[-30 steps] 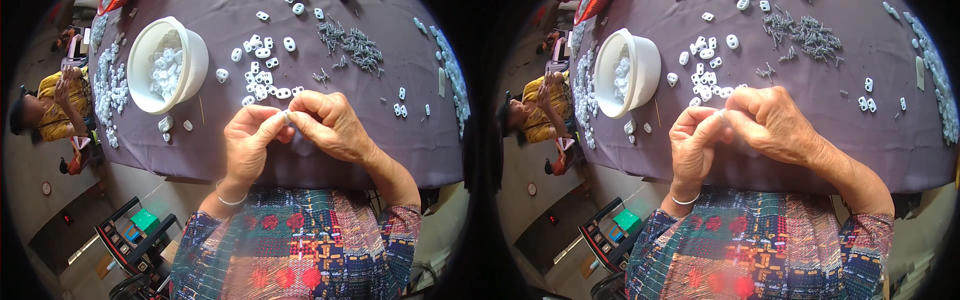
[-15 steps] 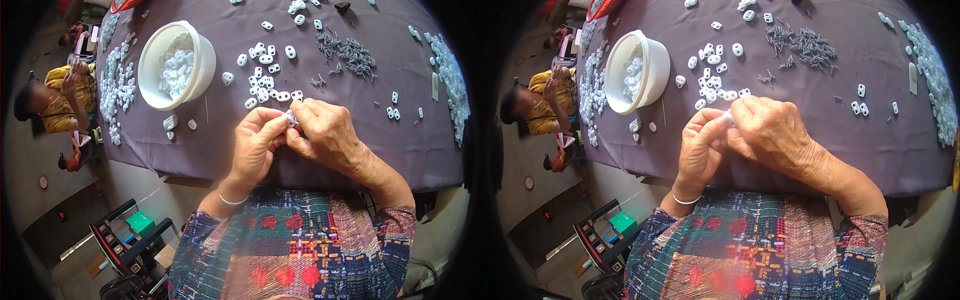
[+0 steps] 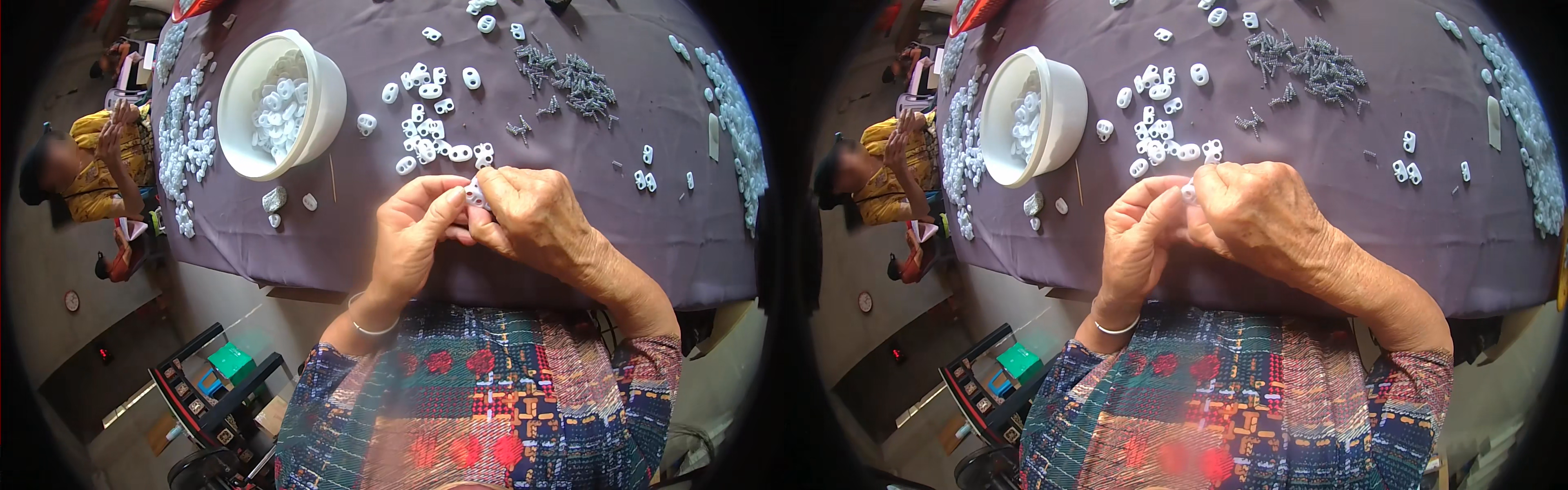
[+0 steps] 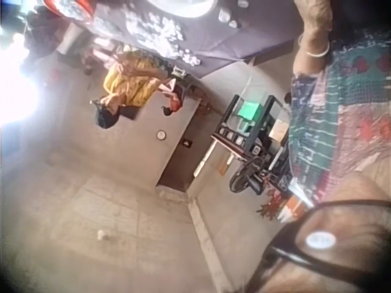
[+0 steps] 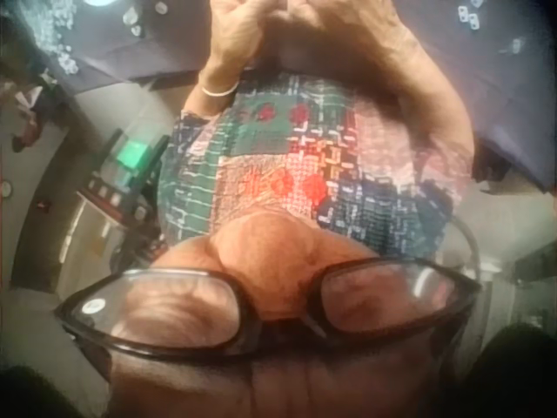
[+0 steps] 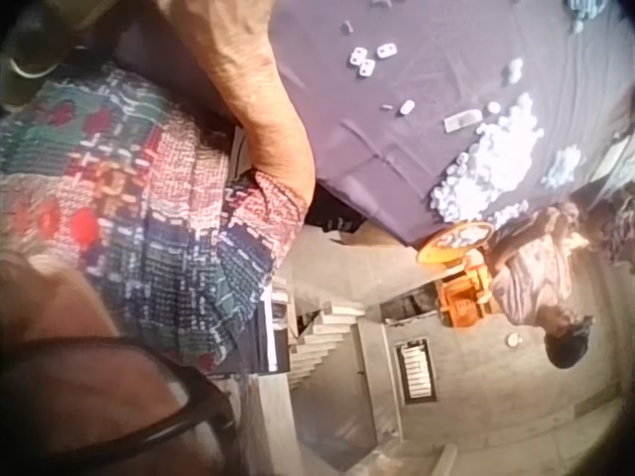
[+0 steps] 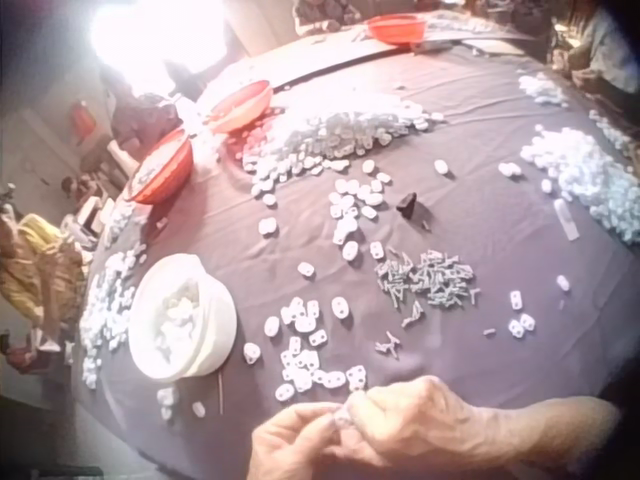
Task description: The person assembles plastic cord locks by inserting small springs into the plastic toggle components and pressing the matching plastic pieces together by hand.
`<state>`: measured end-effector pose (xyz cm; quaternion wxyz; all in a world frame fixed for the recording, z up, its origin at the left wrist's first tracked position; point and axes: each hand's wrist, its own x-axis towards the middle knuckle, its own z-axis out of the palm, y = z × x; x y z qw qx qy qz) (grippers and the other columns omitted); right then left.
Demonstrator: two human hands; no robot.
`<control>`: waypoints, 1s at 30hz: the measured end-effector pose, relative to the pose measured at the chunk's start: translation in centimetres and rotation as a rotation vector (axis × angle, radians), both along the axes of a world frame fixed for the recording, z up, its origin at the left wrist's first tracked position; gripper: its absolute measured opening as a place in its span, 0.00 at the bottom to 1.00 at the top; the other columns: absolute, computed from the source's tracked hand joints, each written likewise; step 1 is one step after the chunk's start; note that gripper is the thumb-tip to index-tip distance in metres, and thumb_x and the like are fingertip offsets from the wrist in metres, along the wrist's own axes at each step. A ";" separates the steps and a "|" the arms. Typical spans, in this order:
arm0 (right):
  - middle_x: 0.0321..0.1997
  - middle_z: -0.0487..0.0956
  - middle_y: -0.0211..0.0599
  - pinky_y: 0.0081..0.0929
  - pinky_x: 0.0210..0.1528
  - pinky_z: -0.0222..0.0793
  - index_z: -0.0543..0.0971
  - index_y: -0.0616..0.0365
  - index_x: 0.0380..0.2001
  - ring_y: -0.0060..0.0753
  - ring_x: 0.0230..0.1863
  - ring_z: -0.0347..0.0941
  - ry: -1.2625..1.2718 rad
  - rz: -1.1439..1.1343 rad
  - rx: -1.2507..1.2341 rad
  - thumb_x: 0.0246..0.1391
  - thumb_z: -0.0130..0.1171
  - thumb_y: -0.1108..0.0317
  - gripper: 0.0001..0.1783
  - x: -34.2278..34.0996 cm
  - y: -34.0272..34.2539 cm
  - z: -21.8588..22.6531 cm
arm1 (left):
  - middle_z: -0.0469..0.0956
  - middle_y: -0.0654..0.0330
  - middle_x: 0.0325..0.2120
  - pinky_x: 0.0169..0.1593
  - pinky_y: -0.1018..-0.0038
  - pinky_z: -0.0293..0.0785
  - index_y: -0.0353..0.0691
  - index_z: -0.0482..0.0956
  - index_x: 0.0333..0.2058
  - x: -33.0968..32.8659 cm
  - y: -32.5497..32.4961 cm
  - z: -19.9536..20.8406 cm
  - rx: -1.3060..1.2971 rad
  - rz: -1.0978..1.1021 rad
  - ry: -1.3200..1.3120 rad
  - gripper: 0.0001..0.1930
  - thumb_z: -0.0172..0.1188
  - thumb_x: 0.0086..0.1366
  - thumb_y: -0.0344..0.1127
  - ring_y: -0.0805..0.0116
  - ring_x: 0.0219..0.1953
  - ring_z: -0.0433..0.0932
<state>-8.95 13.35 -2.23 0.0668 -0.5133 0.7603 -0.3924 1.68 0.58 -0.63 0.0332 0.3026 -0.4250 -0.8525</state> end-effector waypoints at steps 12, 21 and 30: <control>0.15 0.69 0.38 0.32 0.19 0.67 0.66 0.61 0.18 0.39 0.17 0.70 -0.022 0.082 -0.028 0.40 0.57 0.70 0.10 -0.2 -0.2 0.0 | 0.78 0.58 0.28 0.30 0.83 0.74 0.28 0.75 0.37 0.4 0.0 0.1 -0.289 -0.139 -0.005 0.09 0.54 0.63 0.29 0.76 0.28 0.76; 0.15 0.69 0.37 0.30 0.18 0.69 0.66 0.60 0.16 0.38 0.18 0.72 0.006 0.096 -0.026 0.39 0.57 0.69 0.11 0.0 -0.2 -0.3 | 0.78 0.58 0.28 0.31 0.83 0.74 0.28 0.75 0.35 0.7 0.0 -0.2 -0.347 -0.129 0.021 0.07 0.55 0.62 0.28 0.77 0.28 0.76; 0.14 0.67 0.34 0.28 0.17 0.68 0.66 0.59 0.16 0.33 0.16 0.70 0.080 0.079 -0.040 0.38 0.57 0.70 0.10 0.3 -0.5 -0.4 | 0.77 0.60 0.29 0.34 0.83 0.74 0.28 0.75 0.34 0.8 0.6 -0.3 -0.396 -0.062 0.038 0.05 0.55 0.62 0.26 0.78 0.29 0.75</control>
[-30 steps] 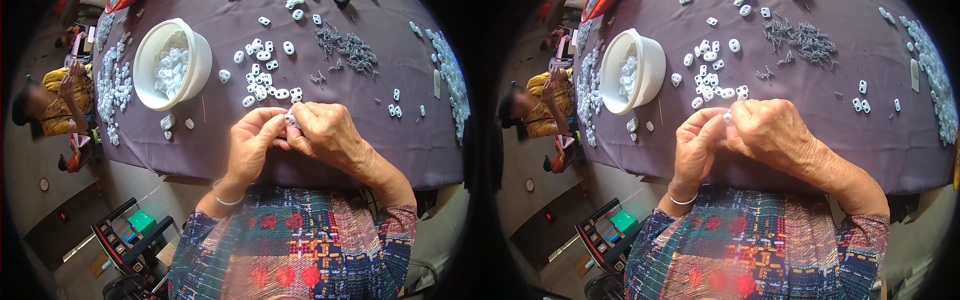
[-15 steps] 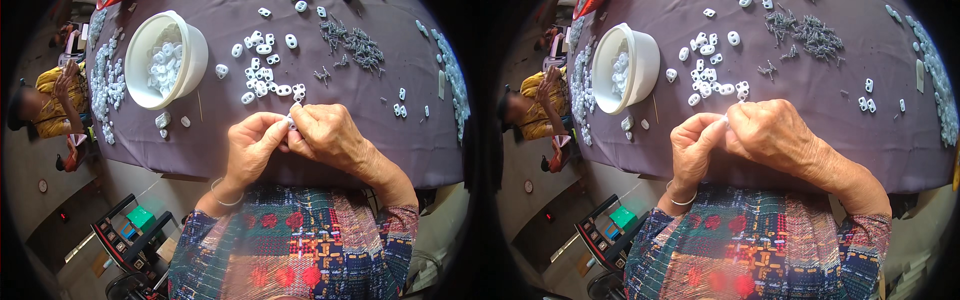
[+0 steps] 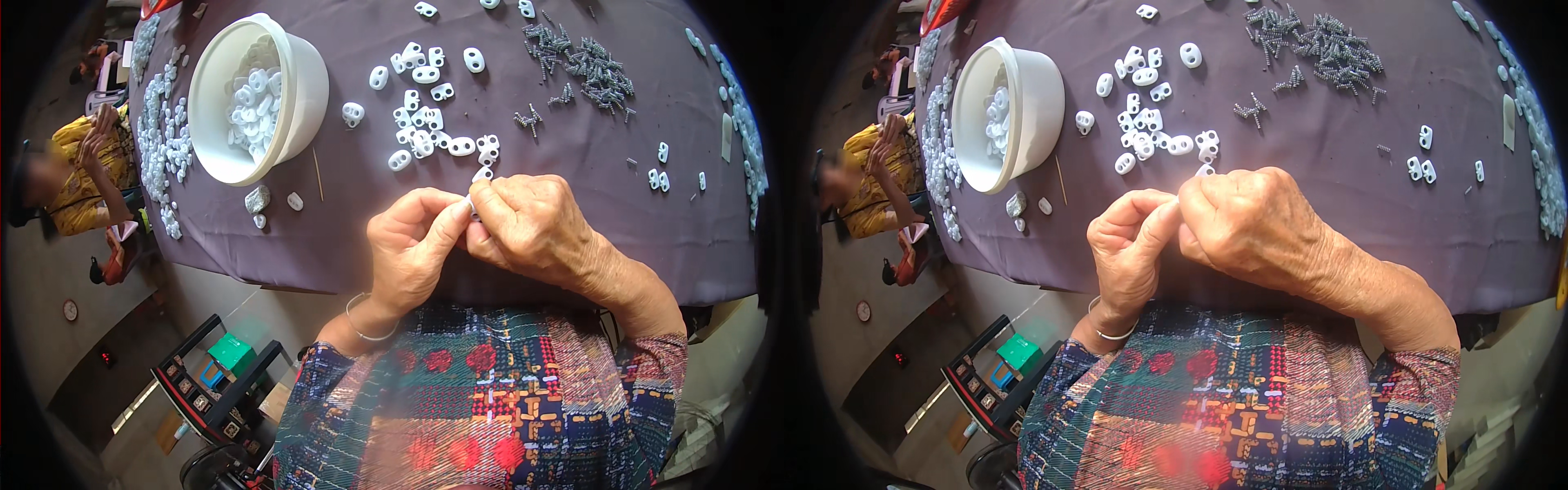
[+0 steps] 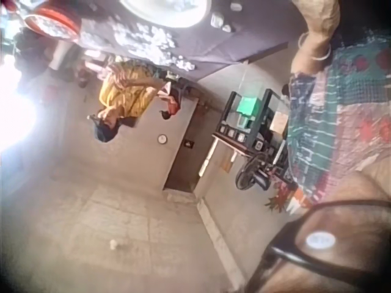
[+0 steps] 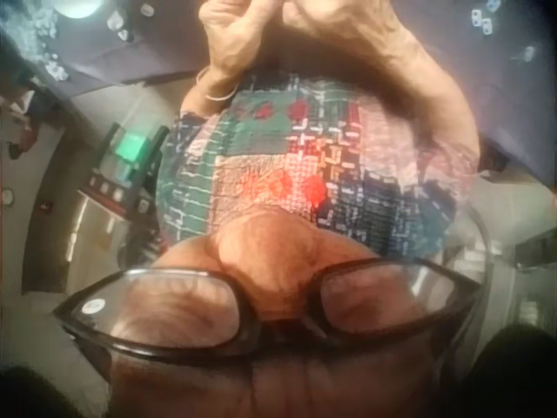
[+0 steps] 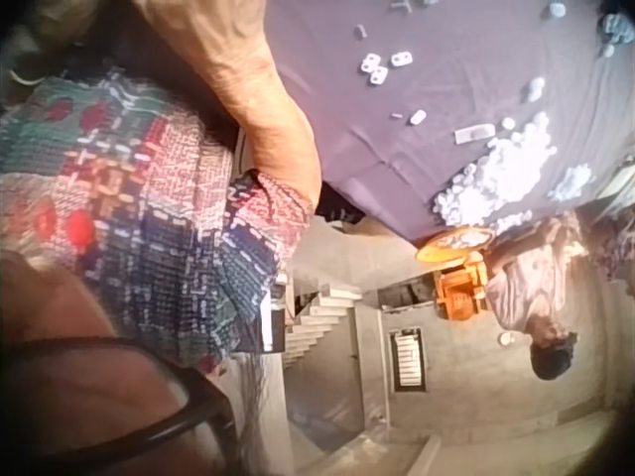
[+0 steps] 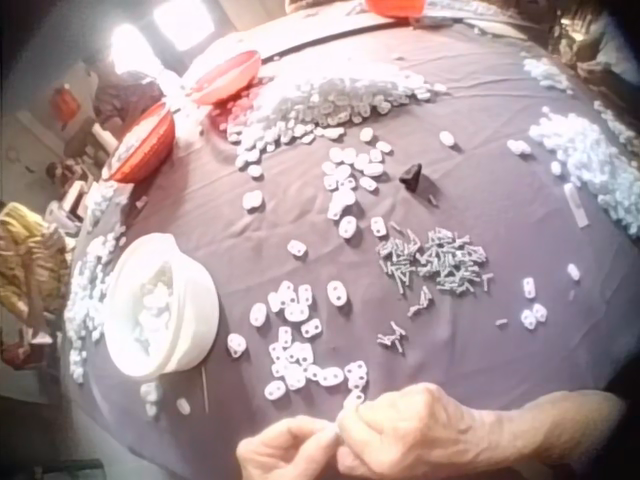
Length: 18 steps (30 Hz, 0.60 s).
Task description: The person assembles plastic cord locks by inserting small springs into the plastic toggle components and pressing the matching plastic pieces together by hand.
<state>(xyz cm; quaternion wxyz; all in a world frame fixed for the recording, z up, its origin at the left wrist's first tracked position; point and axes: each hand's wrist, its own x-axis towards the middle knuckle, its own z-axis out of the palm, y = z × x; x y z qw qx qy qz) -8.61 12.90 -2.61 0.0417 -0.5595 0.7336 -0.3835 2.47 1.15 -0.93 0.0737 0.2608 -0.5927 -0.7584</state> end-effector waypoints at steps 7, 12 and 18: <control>0.15 0.67 0.35 0.28 0.17 0.66 0.72 0.70 0.27 0.32 0.16 0.68 0.003 0.028 0.020 0.36 0.58 0.73 0.13 0.0 0.2 -0.3 | 0.77 0.61 0.28 0.34 0.84 0.72 0.29 0.75 0.34 -0.2 0.1 0.1 -0.025 0.006 -0.003 0.05 0.55 0.62 0.26 0.80 0.30 0.74; 0.15 0.67 0.35 0.28 0.18 0.66 0.72 0.70 0.28 0.32 0.16 0.68 0.022 0.029 0.026 0.37 0.57 0.72 0.13 0.1 0.2 -0.2 | 0.77 0.62 0.29 0.34 0.85 0.71 0.29 0.75 0.34 -0.1 0.0 0.0 -0.037 -0.007 0.016 0.05 0.55 0.62 0.25 0.80 0.30 0.73; 0.15 0.65 0.34 0.28 0.17 0.65 0.71 0.69 0.27 0.32 0.15 0.66 0.020 0.037 0.047 0.38 0.57 0.73 0.12 0.1 0.2 -0.3 | 0.76 0.63 0.28 0.33 0.86 0.70 0.29 0.75 0.34 -0.1 0.0 0.0 -0.039 -0.016 0.010 0.05 0.54 0.62 0.25 0.82 0.29 0.72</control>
